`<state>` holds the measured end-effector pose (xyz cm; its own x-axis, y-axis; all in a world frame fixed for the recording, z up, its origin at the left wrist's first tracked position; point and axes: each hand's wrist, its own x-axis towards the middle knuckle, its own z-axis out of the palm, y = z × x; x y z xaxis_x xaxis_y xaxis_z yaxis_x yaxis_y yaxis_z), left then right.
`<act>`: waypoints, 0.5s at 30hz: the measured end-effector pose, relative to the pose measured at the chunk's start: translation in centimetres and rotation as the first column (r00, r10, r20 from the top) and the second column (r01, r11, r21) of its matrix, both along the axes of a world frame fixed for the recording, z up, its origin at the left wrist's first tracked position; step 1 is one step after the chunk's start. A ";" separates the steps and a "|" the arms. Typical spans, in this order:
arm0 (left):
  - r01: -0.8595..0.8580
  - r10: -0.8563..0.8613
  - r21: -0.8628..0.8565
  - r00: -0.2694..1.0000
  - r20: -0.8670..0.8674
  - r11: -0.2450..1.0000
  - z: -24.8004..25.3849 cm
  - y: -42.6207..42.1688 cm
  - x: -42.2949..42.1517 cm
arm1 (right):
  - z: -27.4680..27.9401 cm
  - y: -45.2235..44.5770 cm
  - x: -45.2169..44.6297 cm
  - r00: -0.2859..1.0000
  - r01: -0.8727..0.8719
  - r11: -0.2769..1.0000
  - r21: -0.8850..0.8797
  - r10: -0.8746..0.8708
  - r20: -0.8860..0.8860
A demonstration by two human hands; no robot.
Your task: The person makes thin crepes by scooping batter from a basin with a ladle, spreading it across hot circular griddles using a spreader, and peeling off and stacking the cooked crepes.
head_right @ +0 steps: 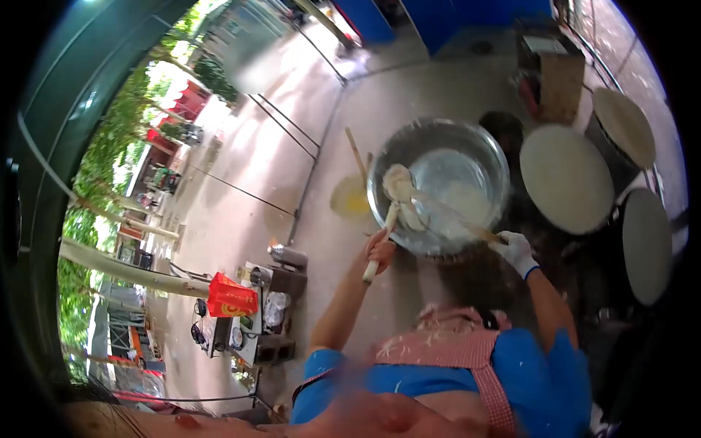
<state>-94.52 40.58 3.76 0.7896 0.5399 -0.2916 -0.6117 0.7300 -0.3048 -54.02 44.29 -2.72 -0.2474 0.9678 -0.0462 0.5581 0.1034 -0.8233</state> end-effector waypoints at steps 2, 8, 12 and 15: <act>-0.112 0.127 -0.202 0.990 0.063 0.973 -5.6 -0.7 0.8 | -2.5 -2.4 2.1 0.975 -0.031 0.993 -0.117 0.056 0.216; -0.035 0.041 -0.049 0.990 0.136 0.998 2.1 -1.4 1.0 | 5.6 -1.3 4.7 0.959 -0.021 0.998 0.066 0.001 0.282; 0.081 -0.082 0.344 0.997 -0.013 0.935 14.1 0.5 -1.4 | 12.5 3.6 6.6 0.995 0.091 0.923 0.374 -0.072 -0.064; 0.106 0.272 0.658 0.853 -0.445 0.745 22.3 2.0 -4.1 | 22.8 4.0 4.1 0.962 0.210 0.897 0.389 -0.119 -0.247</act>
